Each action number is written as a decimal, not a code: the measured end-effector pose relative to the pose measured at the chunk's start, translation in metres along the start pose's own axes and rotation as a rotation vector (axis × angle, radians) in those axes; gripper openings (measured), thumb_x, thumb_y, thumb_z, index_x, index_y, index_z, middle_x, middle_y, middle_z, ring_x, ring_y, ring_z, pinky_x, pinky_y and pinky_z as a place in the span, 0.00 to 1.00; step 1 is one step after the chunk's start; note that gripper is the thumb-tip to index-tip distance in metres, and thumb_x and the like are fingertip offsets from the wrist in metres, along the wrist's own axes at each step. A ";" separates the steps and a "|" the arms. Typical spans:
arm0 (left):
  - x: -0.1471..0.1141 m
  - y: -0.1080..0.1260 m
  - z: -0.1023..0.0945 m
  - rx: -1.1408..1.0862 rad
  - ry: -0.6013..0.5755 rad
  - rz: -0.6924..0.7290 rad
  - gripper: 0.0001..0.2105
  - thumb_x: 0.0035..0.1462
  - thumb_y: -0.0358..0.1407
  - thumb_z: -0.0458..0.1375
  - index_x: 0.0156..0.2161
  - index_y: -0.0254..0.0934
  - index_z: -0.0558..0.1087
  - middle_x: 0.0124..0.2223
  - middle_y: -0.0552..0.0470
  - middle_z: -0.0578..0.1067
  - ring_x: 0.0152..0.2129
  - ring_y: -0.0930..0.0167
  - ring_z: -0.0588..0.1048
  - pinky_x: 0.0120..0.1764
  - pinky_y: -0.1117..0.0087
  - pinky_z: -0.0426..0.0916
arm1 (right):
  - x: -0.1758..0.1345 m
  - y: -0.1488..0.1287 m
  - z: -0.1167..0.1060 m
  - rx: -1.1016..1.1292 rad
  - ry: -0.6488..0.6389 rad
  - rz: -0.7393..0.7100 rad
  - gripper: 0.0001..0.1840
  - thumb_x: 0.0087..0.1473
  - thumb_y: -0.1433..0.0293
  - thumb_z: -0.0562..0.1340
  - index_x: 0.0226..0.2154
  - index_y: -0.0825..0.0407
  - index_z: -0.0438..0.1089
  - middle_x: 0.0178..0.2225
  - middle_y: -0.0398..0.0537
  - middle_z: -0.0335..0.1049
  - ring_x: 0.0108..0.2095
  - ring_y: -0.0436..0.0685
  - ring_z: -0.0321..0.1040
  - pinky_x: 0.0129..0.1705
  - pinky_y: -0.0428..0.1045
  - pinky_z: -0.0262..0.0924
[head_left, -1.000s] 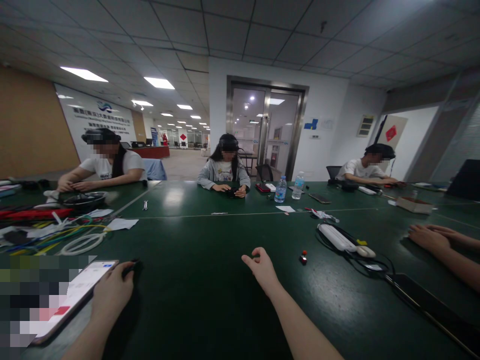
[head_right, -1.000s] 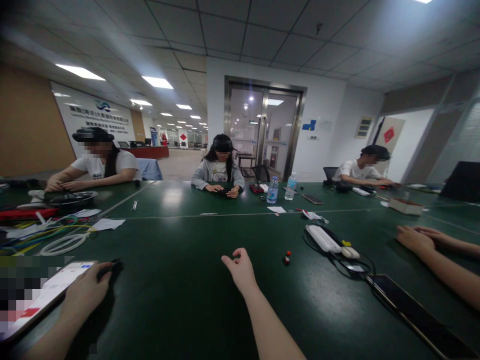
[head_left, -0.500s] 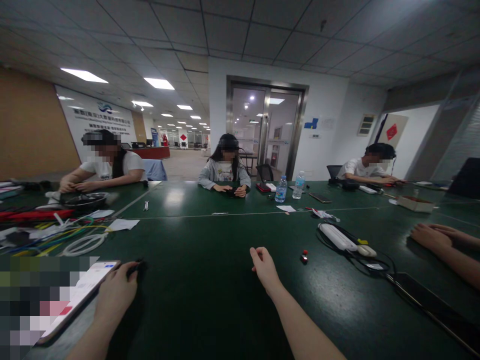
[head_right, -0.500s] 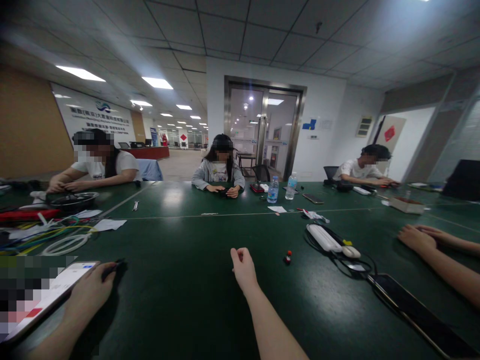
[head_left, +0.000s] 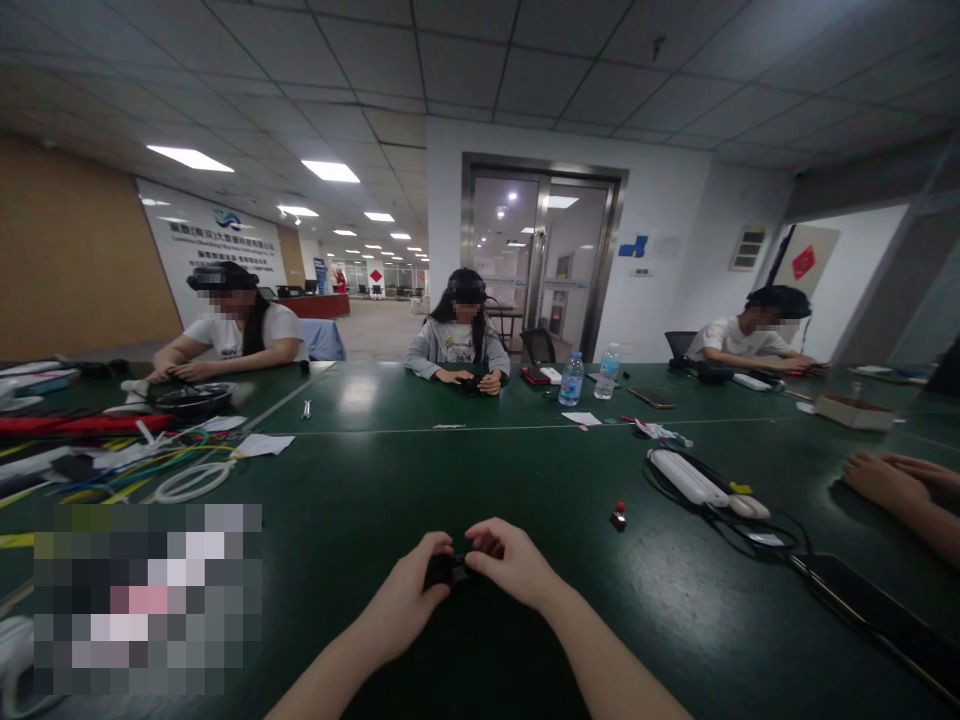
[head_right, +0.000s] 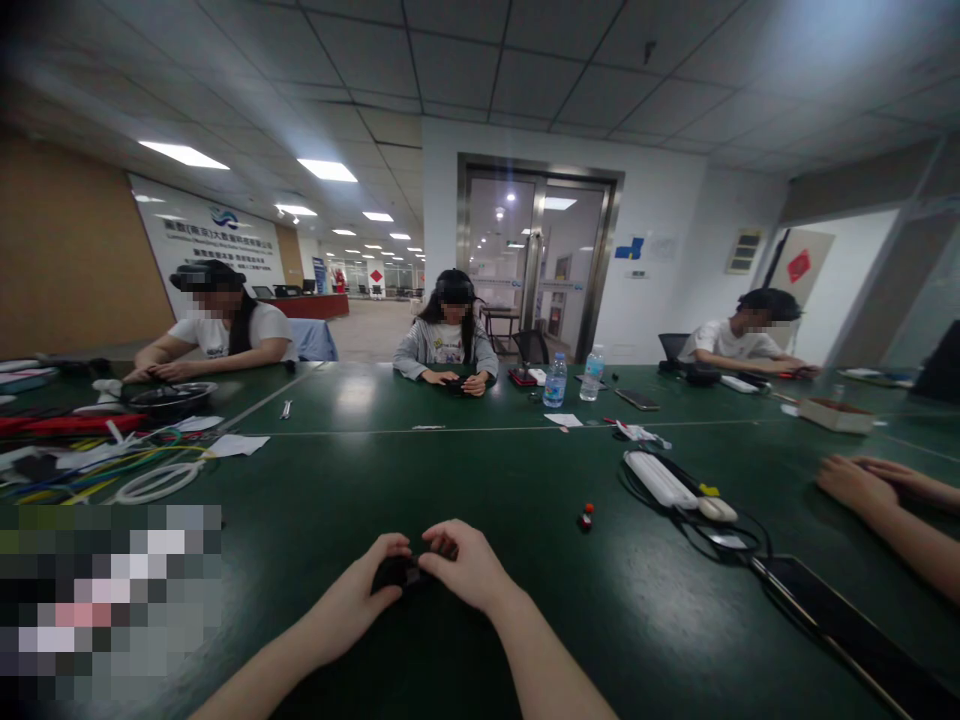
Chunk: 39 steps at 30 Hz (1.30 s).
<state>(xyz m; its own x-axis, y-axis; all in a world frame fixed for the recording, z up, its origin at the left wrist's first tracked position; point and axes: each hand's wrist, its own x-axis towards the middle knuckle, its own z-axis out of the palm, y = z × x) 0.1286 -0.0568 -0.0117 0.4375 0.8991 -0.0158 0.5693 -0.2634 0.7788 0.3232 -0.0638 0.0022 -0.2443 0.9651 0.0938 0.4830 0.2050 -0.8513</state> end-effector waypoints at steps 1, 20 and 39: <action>0.001 0.002 0.001 -0.020 -0.010 0.001 0.22 0.48 0.33 0.53 0.50 0.43 0.59 0.51 0.50 0.66 0.50 0.67 0.63 0.52 0.63 0.56 | -0.002 -0.004 0.000 -0.036 -0.048 -0.028 0.15 0.44 0.64 0.61 0.38 0.46 0.67 0.36 0.43 0.64 0.37 0.53 0.62 0.38 0.49 0.57; -0.001 -0.008 -0.004 -0.075 -0.006 0.015 0.22 0.48 0.33 0.53 0.51 0.42 0.61 0.52 0.52 0.65 0.50 0.68 0.62 0.53 0.64 0.54 | 0.015 0.024 -0.004 0.598 0.415 0.273 0.17 0.44 0.60 0.61 0.38 0.50 0.67 0.37 0.46 0.66 0.35 0.53 0.63 0.35 0.48 0.59; 0.001 -0.010 -0.006 -0.023 -0.012 0.118 0.20 0.49 0.33 0.52 0.49 0.43 0.64 0.51 0.52 0.66 0.48 0.68 0.64 0.51 0.64 0.56 | 0.022 0.030 -0.008 1.191 0.448 0.388 0.15 0.44 0.74 0.64 0.38 0.54 0.67 0.34 0.48 0.72 0.29 0.46 0.69 0.29 0.39 0.64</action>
<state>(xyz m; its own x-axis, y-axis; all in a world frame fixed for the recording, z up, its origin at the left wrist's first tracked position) 0.1195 -0.0512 -0.0156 0.5091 0.8579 0.0691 0.4975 -0.3589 0.7898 0.3386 -0.0354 -0.0170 0.1479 0.9451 -0.2912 -0.6241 -0.1392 -0.7688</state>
